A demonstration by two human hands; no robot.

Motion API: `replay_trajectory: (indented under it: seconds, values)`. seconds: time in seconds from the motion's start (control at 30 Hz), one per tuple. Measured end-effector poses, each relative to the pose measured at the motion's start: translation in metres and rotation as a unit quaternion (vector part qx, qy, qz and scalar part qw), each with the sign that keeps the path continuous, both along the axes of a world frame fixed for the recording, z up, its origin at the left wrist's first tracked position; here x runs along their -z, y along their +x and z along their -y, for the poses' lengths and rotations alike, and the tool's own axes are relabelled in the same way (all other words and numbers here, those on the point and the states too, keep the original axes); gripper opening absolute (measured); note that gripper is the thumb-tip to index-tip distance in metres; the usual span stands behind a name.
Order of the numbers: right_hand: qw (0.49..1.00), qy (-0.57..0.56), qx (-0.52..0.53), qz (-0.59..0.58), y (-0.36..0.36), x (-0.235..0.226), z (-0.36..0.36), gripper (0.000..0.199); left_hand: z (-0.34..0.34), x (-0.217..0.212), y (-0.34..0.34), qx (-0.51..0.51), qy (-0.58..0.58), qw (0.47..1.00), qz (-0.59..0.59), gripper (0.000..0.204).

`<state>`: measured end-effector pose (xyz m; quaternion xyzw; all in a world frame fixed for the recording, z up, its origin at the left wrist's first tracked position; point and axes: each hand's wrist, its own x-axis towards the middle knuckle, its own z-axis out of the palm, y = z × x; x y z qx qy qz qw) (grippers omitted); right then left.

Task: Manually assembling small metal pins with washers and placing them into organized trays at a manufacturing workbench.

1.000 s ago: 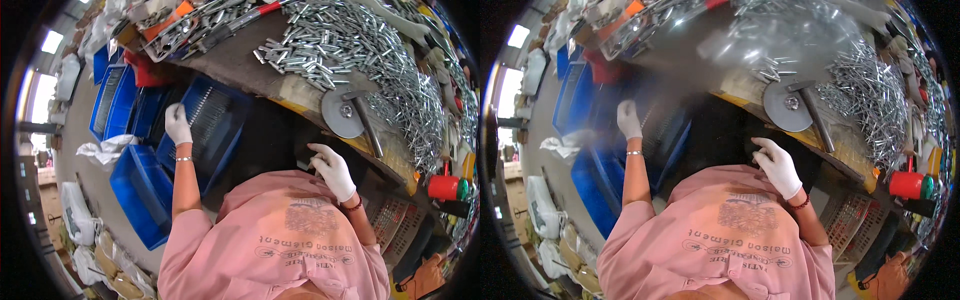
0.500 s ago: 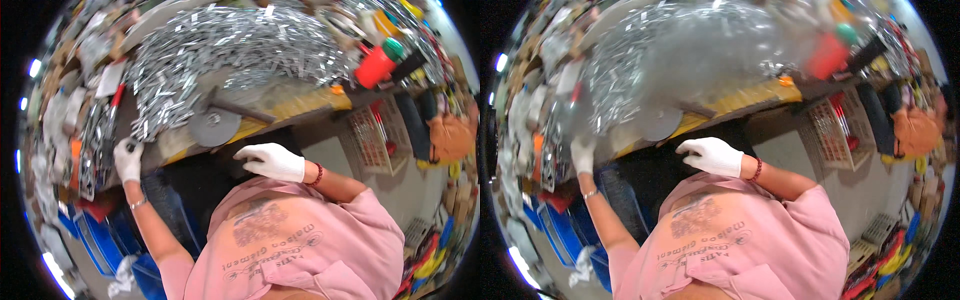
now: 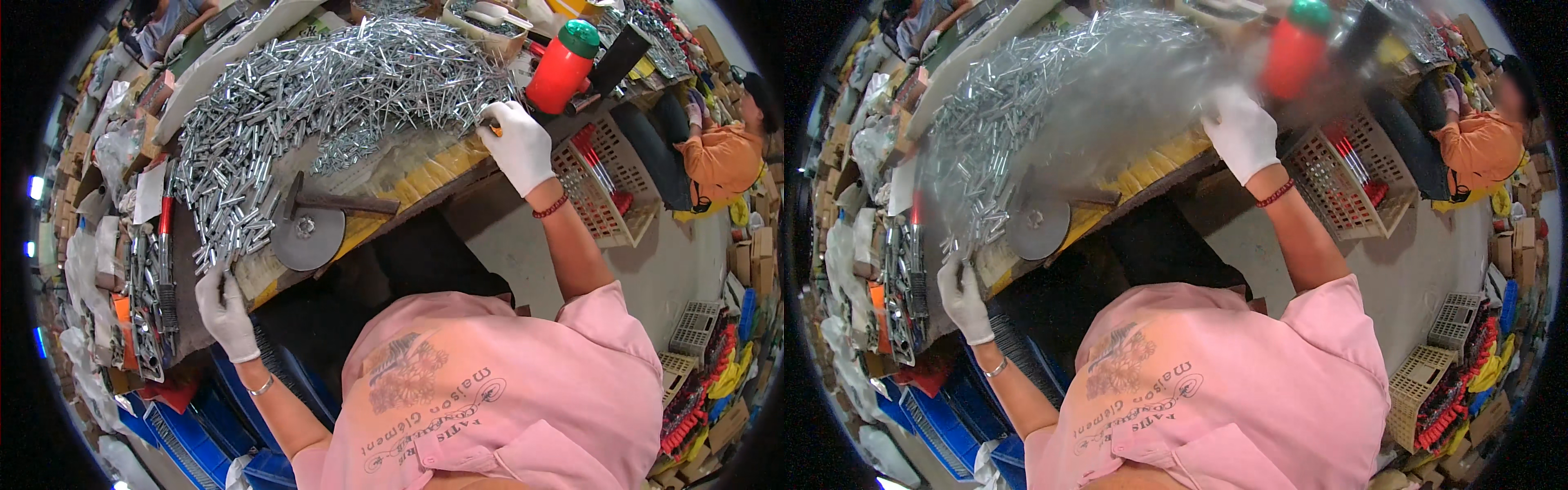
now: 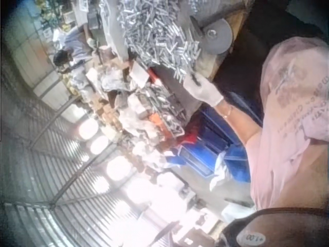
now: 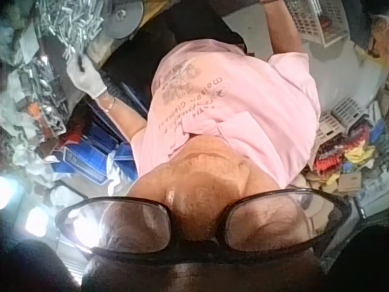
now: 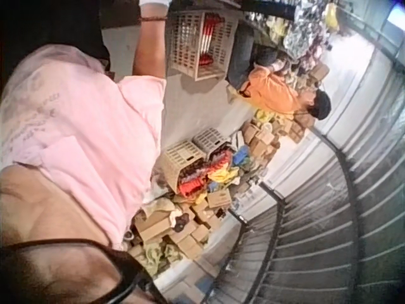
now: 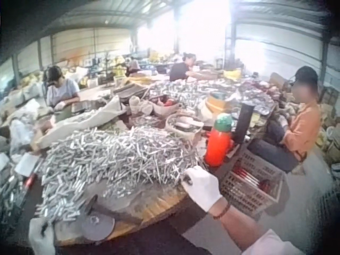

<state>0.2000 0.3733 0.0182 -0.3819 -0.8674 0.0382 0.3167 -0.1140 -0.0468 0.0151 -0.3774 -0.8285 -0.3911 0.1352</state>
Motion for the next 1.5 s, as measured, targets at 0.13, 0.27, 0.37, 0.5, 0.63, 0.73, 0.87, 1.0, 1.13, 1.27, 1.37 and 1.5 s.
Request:
replay_trajectory:
  seconds: [0.13,0.27,0.37,0.5,0.63,0.73,0.87,1.0,1.13,1.27,1.37,1.5]
  values:
    - [0.999,-0.041,0.023,0.019,-0.010,0.005,-0.002,0.037,-0.029,-0.018,0.028,0.094,-0.023,0.995,-0.016,0.031]
    - [0.999,-0.029,-0.007,-0.033,-0.018,0.024,-0.003,0.031,-0.062,-0.023,0.052,0.129,-0.034,0.991,0.011,0.022]
    - [0.999,0.005,0.013,-0.050,-0.009,0.004,0.011,0.016,-0.069,-0.024,0.057,0.167,-0.050,0.985,-0.001,0.017]
    - [0.994,0.027,-0.010,-0.108,0.002,-0.042,0.027,0.010,-0.074,-0.024,0.061,0.172,-0.065,0.983,-0.014,0.018]
    - [0.994,-0.048,-0.094,-0.018,0.005,-0.046,0.012,0.003,-0.078,-0.025,0.060,0.180,-0.063,0.982,-0.008,0.017]
    - [0.990,-0.086,-0.109,0.003,-0.009,-0.032,0.000,0.006,-0.078,-0.026,0.058,0.179,-0.064,0.982,0.007,0.017]
    - [0.968,-0.138,-0.203,-0.058,-0.033,-0.018,-0.001,0.017,-0.071,-0.020,0.054,0.171,-0.073,0.982,0.018,0.017]
    - [0.952,-0.115,-0.267,-0.091,-0.061,-0.022,0.045,0.015,-0.063,-0.022,0.058,0.166,-0.079,0.981,0.059,0.016]
    - [0.917,-0.108,-0.383,0.013,-0.093,-0.024,0.101,0.022,-0.064,-0.004,0.056,0.149,-0.060,0.987,0.014,0.016]
    - [0.894,-0.046,-0.442,0.061,-0.103,-0.031,0.124,0.020,-0.076,-0.001,0.048,0.160,-0.053,0.985,0.036,0.013]
    - [0.904,-0.120,-0.404,0.074,-0.113,-0.025,0.133,0.011,-0.075,-0.006,0.051,0.142,-0.047,0.986,0.078,0.009]
    - [0.892,-0.128,-0.424,0.092,-0.123,-0.019,0.143,0.005,-0.065,0.009,0.052,0.134,-0.014,0.978,0.158,0.010]
